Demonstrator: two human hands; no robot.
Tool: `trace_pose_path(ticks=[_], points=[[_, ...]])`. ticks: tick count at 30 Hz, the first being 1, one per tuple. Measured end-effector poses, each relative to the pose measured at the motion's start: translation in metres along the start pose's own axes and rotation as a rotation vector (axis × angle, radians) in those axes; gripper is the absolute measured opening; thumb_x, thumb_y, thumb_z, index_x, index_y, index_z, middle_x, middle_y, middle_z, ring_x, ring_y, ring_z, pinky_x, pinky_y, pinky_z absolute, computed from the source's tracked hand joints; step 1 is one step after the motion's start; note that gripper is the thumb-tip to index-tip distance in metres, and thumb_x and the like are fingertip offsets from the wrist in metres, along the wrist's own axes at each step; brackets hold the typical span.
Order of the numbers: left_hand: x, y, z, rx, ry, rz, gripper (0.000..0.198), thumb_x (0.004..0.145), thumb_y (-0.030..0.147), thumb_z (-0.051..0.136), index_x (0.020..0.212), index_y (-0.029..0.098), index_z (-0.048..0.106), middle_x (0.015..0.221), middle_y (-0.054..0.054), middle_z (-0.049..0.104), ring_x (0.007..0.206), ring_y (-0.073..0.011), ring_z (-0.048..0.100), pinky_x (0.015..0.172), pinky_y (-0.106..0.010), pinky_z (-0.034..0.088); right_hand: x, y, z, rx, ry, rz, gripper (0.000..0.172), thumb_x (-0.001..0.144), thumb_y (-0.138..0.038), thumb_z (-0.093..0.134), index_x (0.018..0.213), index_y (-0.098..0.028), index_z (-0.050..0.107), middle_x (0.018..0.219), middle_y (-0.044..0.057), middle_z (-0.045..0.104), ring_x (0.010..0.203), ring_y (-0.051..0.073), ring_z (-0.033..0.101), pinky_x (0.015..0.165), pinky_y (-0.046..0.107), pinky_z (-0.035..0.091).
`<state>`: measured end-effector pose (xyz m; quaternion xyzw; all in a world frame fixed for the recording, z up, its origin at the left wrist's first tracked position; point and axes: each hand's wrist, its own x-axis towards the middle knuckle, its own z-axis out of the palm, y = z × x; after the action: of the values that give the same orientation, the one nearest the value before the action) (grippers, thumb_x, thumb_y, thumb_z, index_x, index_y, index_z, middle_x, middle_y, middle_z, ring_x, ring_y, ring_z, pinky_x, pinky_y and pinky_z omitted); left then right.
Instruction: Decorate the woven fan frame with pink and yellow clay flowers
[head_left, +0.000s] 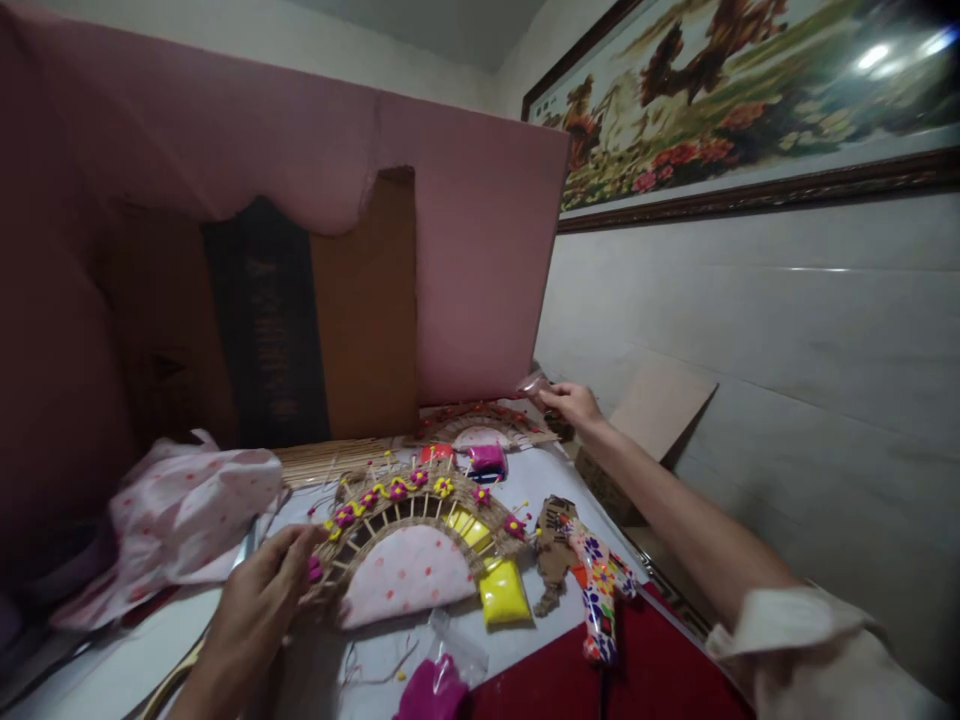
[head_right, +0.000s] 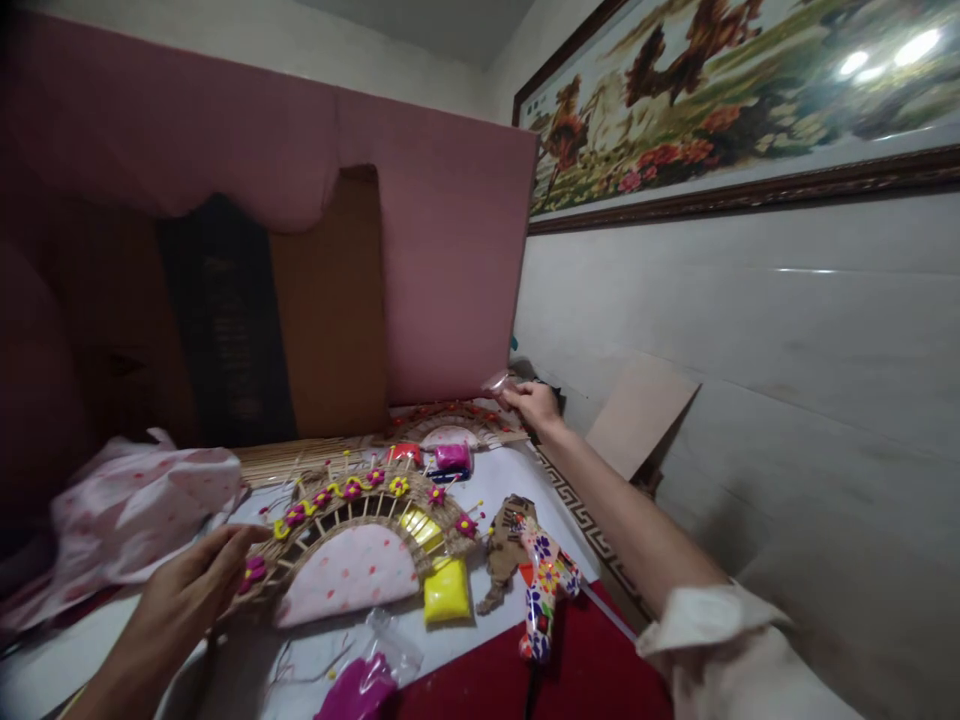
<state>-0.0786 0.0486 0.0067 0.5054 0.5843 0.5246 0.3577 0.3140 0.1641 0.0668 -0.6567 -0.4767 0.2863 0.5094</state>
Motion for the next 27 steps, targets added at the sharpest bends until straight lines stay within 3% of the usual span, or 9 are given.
trace_pose_path(ticks=[2,5,10,16,19,22,25,27], points=[[-0.004,0.003,0.002,-0.101,-0.083,-0.125,0.054,0.058,0.064,0.063,0.073,0.012,0.063,0.040,0.010,0.029,0.035,-0.0046,0.025,0.034,-0.016,0.016,-0.029,-0.013,0.001,0.150,-0.038,-0.070,0.031,0.075,-0.041,0.064,0.084,-0.012,0.060,0.068,0.001,0.059,0.052,0.010,0.050,0.042,0.020,0.036],[-0.010,0.011,0.004,-0.230,-0.141,-0.170,0.046,0.063,0.055,0.066,0.076,0.011,0.062,0.044,0.011,0.028,0.037,-0.0032,0.024,0.036,-0.015,0.015,-0.075,-0.029,0.006,0.354,-0.119,-0.125,0.038,0.065,-0.051,0.067,0.076,-0.016,0.057,0.062,-0.001,0.057,0.047,0.008,0.044,0.039,0.019,0.029],[-0.023,0.023,0.012,-0.297,-0.290,-0.079,0.037,0.065,0.038,0.067,0.092,0.014,0.056,0.059,0.005,0.055,0.040,-0.0041,0.036,0.037,-0.015,0.023,-0.128,-0.030,0.023,0.691,-0.199,-0.097,0.037,0.056,-0.042,0.076,0.075,-0.017,0.056,0.059,-0.004,0.053,0.044,0.005,0.040,0.037,0.017,0.025],[-0.036,0.022,0.024,-0.081,-0.424,-0.001,0.030,0.070,0.042,0.064,0.065,0.014,0.054,0.044,0.004,0.051,0.035,-0.0039,0.033,0.036,-0.016,0.019,-0.134,-0.001,0.031,0.805,-0.055,-0.178,0.029,0.059,-0.034,0.077,0.075,-0.016,0.060,0.051,-0.006,0.050,0.039,0.003,0.036,0.035,0.015,0.022],[-0.041,0.018,0.031,-0.085,-0.468,-0.028,0.030,0.072,0.041,0.064,0.073,0.012,0.064,0.045,0.005,0.047,0.040,-0.0045,0.035,0.039,-0.017,0.021,-0.132,0.008,0.027,0.827,0.000,-0.197,0.027,0.061,-0.032,0.076,0.076,-0.017,0.061,0.051,-0.007,0.052,0.038,0.003,0.036,0.034,0.015,0.022],[-0.043,0.015,0.037,-0.265,-0.544,-0.113,0.030,0.072,0.040,0.066,0.083,0.012,0.068,0.055,0.002,0.053,0.045,-0.0057,0.041,0.042,-0.018,0.027,-0.132,0.010,0.026,0.945,-0.135,-0.140,0.022,0.066,-0.031,0.072,0.081,-0.018,0.062,0.060,-0.004,0.060,0.043,0.005,0.046,0.035,0.014,0.031],[-0.043,0.015,0.039,-0.424,-0.598,-0.214,0.030,0.068,0.034,0.070,0.088,0.011,0.068,0.064,-0.001,0.058,0.049,-0.0066,0.047,0.045,-0.019,0.033,-0.133,0.010,0.028,1.068,-0.358,0.005,0.020,0.073,-0.027,0.064,0.091,-0.017,0.063,0.070,0.000,0.067,0.054,0.009,0.058,0.041,0.015,0.042],[-0.043,0.016,0.038,-0.468,-0.608,-0.254,0.030,0.067,0.031,0.072,0.089,0.011,0.068,0.066,-0.001,0.059,0.050,-0.0064,0.047,0.045,-0.018,0.034,-0.135,0.010,0.029,1.092,-0.428,0.113,0.020,0.076,-0.024,0.059,0.094,-0.016,0.063,0.074,0.003,0.070,0.063,0.013,0.064,0.045,0.018,0.048]])
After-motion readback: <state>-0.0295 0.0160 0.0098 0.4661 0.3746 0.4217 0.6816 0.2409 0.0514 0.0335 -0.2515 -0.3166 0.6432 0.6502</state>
